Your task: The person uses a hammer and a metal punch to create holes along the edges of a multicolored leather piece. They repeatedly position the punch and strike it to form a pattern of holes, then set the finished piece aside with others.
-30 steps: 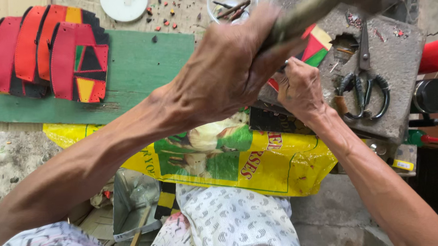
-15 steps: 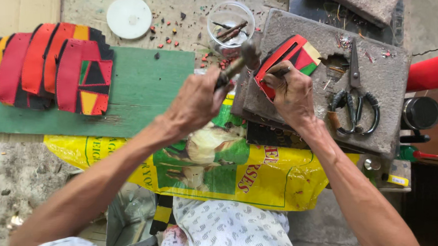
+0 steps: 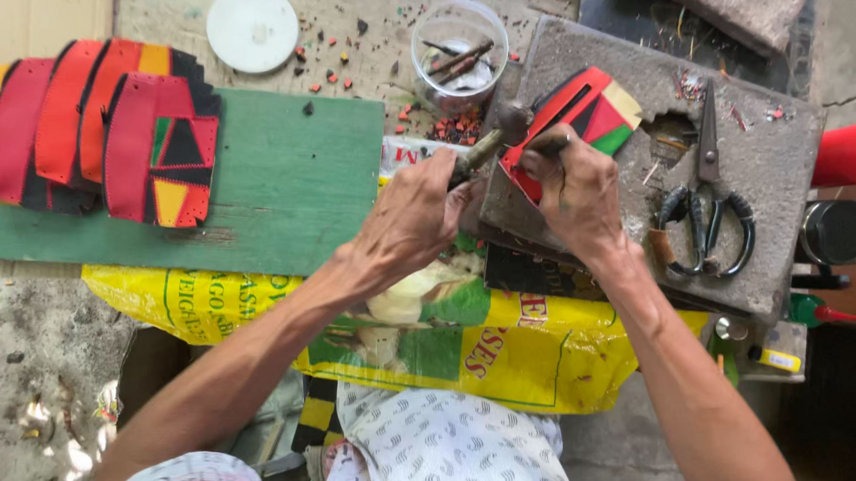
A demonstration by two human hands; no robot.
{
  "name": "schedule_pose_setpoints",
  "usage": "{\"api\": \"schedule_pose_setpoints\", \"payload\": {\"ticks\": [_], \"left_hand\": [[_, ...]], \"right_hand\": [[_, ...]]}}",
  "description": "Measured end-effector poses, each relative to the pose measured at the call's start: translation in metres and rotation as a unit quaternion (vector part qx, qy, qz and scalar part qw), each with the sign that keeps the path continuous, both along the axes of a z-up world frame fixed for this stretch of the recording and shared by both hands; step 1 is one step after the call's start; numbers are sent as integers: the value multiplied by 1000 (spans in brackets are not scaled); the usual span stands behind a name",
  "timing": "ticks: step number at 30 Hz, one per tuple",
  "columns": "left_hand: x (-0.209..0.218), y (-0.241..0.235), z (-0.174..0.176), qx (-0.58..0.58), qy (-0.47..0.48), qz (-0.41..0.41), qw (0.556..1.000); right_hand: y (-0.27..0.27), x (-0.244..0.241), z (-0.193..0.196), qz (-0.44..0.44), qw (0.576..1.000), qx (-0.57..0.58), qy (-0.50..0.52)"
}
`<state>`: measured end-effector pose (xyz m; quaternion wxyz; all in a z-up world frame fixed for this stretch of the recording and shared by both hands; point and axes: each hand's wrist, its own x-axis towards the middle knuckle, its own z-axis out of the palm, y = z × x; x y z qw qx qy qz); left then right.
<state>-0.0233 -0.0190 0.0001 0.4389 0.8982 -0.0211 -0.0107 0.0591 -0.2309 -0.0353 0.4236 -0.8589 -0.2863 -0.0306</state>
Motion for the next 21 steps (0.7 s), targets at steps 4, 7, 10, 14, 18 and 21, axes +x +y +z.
{"api": "schedule_pose_setpoints", "payload": {"ticks": [4,7,10,14,18,21], "left_hand": [[4,10,17,87,-47,-47,994],[4,11,23,75,37,-79,993],[8,11,25,110,46,-95,988],[15,9,27,140,47,-115,982],[11,11,20,148,38,-124,980],[10,20,16,113,-19,-111,987]], "right_hand": [[3,3,6,-11,999,-24,-26],[1,-10,7,-12,999,11,-40],[-2,-16,6,-26,999,23,-20],[-1,-10,0,-58,998,23,-6],[-8,-6,-11,-125,976,113,140],[-18,-5,-17,-88,944,267,173]]}}
